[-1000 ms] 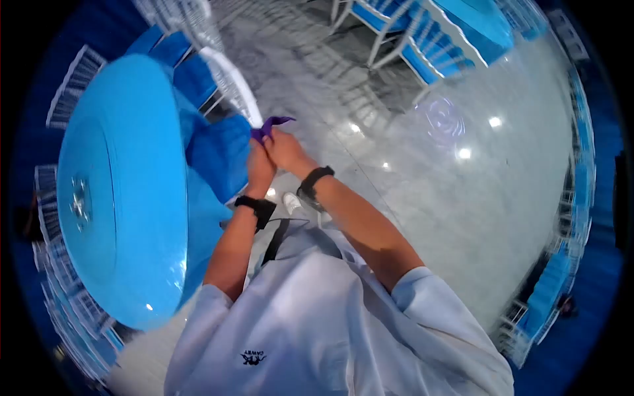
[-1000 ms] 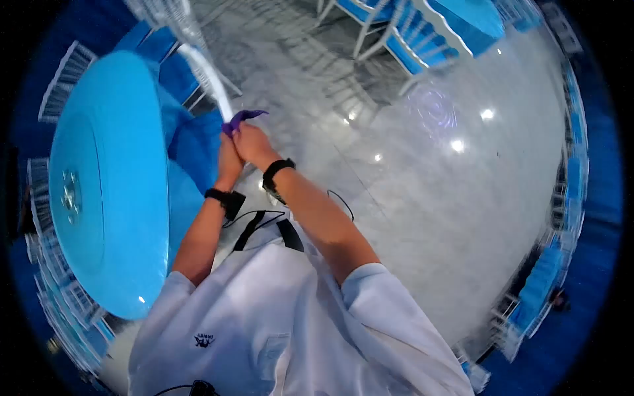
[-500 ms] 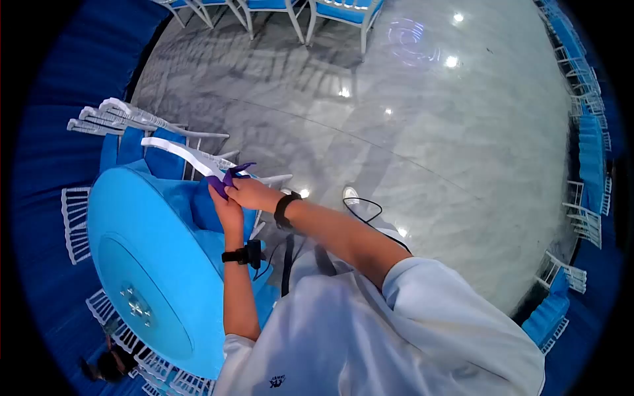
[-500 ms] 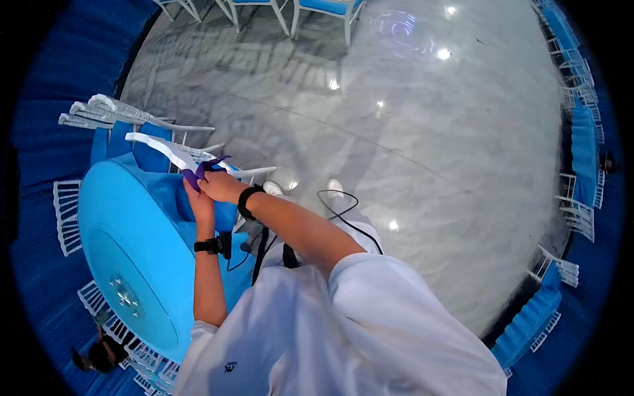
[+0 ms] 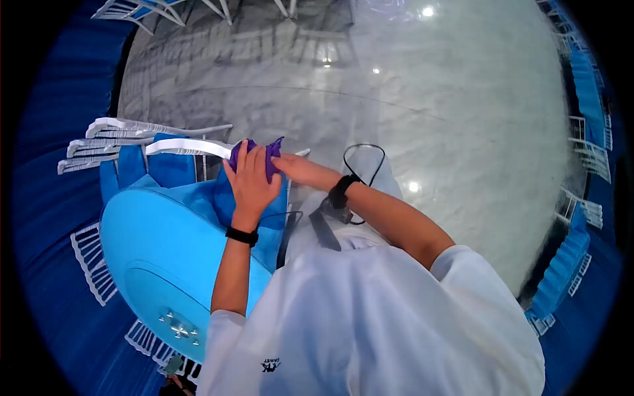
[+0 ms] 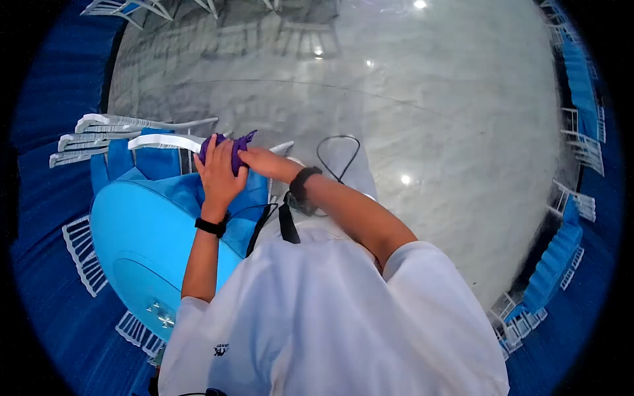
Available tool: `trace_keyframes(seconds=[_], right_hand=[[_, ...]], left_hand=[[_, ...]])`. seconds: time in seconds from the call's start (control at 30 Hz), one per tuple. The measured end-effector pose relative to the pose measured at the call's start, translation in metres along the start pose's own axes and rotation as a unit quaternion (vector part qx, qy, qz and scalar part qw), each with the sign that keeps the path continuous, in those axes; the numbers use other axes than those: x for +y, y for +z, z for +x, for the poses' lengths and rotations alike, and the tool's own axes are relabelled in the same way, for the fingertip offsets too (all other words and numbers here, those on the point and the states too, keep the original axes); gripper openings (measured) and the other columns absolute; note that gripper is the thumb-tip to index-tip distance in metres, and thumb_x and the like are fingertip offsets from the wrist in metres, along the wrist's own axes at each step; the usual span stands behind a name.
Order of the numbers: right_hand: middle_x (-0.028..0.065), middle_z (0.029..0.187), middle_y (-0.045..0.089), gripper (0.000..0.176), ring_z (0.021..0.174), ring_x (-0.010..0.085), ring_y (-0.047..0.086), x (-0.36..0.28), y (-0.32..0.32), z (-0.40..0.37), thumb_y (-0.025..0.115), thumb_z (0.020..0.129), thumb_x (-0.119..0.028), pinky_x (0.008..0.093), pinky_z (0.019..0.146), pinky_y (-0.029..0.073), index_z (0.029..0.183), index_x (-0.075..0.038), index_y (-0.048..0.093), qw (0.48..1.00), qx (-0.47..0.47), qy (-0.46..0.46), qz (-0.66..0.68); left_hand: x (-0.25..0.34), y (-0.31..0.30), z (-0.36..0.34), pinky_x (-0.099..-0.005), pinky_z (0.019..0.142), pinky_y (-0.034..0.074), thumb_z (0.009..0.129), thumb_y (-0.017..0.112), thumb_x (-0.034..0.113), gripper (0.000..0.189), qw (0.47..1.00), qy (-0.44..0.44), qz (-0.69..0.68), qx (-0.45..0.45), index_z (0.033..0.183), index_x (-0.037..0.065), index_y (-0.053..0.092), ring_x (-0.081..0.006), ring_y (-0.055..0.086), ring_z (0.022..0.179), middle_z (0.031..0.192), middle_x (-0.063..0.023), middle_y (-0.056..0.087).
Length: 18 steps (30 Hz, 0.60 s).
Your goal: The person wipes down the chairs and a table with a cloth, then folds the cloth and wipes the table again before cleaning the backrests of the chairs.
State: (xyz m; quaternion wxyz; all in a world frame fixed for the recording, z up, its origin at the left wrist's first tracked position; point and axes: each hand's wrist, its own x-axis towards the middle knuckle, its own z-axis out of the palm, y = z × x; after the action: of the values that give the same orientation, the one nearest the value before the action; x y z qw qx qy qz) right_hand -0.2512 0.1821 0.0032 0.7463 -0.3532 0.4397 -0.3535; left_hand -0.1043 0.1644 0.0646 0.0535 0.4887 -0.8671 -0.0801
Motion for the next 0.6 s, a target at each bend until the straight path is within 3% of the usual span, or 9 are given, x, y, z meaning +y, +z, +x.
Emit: trace_keyframes(seconds=[0.03,0.13,0.2,0.27,0.4,0.43,0.47,0.53,0.6], right_hand=[[0.0043,0.113,0.063,0.041,0.101,0.0129,0.054,-0.012,0.0,-0.009,0.044,0.101,-0.032,0.0282,0.09,0.044,0.124,-0.001,0.056,0.999,-0.007,0.049,0.019],[0.0113,0.101,0.067,0.039,0.093,0.0171,0.058,-0.025,0.011,-0.015,0.047,0.097,-0.031,0.0315,0.085,0.046,0.111,0.003,0.059,0.999,0.047,-0.009,-0.01],[0.0092,0.097,0.068,0.039,0.088,0.0164,0.058,-0.026,0.013,-0.019,0.049,0.098,-0.034,0.0317,0.082,0.047,0.107,0.003,0.061,0.999,0.043,-0.026,-0.008],[0.0096,0.095,0.069,0.041,0.087,0.0157,0.059,-0.023,0.01,-0.021,0.051,0.098,-0.037,0.0311,0.081,0.047,0.106,0.002,0.061,0.996,0.033,-0.019,-0.078],[0.0163,0.104,0.067,0.048,0.094,0.0199,0.06,-0.006,0.01,-0.001,0.044,0.1,-0.04,0.0308,0.086,0.046,0.11,0.005,0.058,0.998,0.033,-0.001,0.045],[0.0203,0.115,0.063,0.05,0.102,0.027,0.06,-0.001,0.003,0.009,0.039,0.101,-0.039,0.0326,0.09,0.045,0.114,0.006,0.056,0.999,0.011,0.004,-0.048],[0.0203,0.115,0.063,0.05,0.102,0.027,0.06,0.003,0.008,0.011,0.039,0.101,-0.039,0.0326,0.09,0.045,0.114,0.006,0.056,0.999,0.015,0.006,-0.042],[0.0228,0.122,0.059,0.047,0.108,0.0332,0.059,0.009,0.02,0.016,0.035,0.1,-0.034,0.0361,0.092,0.044,0.117,0.005,0.054,0.991,0.041,-0.093,-0.088],[0.0252,0.126,0.055,0.044,0.114,0.0376,0.054,-0.013,0.018,0.003,0.033,0.1,-0.029,0.039,0.095,0.043,0.122,0.004,0.051,0.985,0.013,-0.124,-0.117]], left_hand=[[-0.002,-0.002,0.003,-0.0692,0.103,0.02,0.073,0.06,0.025,0.056,1.0,0.012,-0.002,-0.01,0.126,0.006,0.054,-0.0307,0.032,0.14,0.136,-0.0103,0.05],[-0.01,0.005,0.0,-0.0691,0.105,0.015,0.072,0.062,0.028,0.065,0.999,0.031,-0.01,-0.015,0.132,0.005,0.05,-0.0305,0.03,0.141,0.142,-0.0107,0.045],[-0.014,0.006,-0.008,-0.0697,0.106,0.012,0.071,0.063,0.029,0.075,0.995,-0.012,-0.099,0.017,0.139,0.006,0.042,-0.0301,0.027,0.143,0.15,-0.0105,0.037],[-0.019,0.002,-0.018,-0.0704,0.106,0.009,0.07,0.064,0.03,0.081,0.996,-0.017,-0.085,-0.004,0.143,0.006,0.036,-0.03,0.024,0.145,0.153,-0.0108,0.033],[-0.021,0.002,-0.017,-0.0711,0.105,0.01,0.073,0.067,0.029,0.078,0.999,0.009,-0.037,-0.028,0.141,0.005,0.038,-0.036,0.027,0.143,0.15,-0.0141,0.037],[-0.021,0.002,-0.013,-0.0711,0.105,0.012,0.073,0.068,0.031,0.077,0.999,0.024,-0.025,-0.021,0.14,0.005,0.039,-0.0365,0.028,0.142,0.148,-0.0142,0.039],[-0.02,0.001,-0.011,-0.0711,0.104,0.013,0.073,0.068,0.032,0.077,0.999,0.036,-0.014,-0.014,0.139,0.005,0.04,-0.0369,0.029,0.141,0.146,-0.0143,0.041],[-0.02,-0.005,0.001,-0.0681,0.106,0.017,0.072,0.07,0.034,0.078,0.998,0.056,0.009,-0.013,0.138,0.005,0.041,-0.0355,0.037,0.137,0.142,-0.0152,0.046],[-0.026,-0.013,0.008,-0.0626,0.108,0.019,0.071,0.072,0.035,0.078,0.989,0.046,-0.132,-0.04,0.136,0.005,0.043,-0.033,0.043,0.133,0.139,-0.0156,0.049]])
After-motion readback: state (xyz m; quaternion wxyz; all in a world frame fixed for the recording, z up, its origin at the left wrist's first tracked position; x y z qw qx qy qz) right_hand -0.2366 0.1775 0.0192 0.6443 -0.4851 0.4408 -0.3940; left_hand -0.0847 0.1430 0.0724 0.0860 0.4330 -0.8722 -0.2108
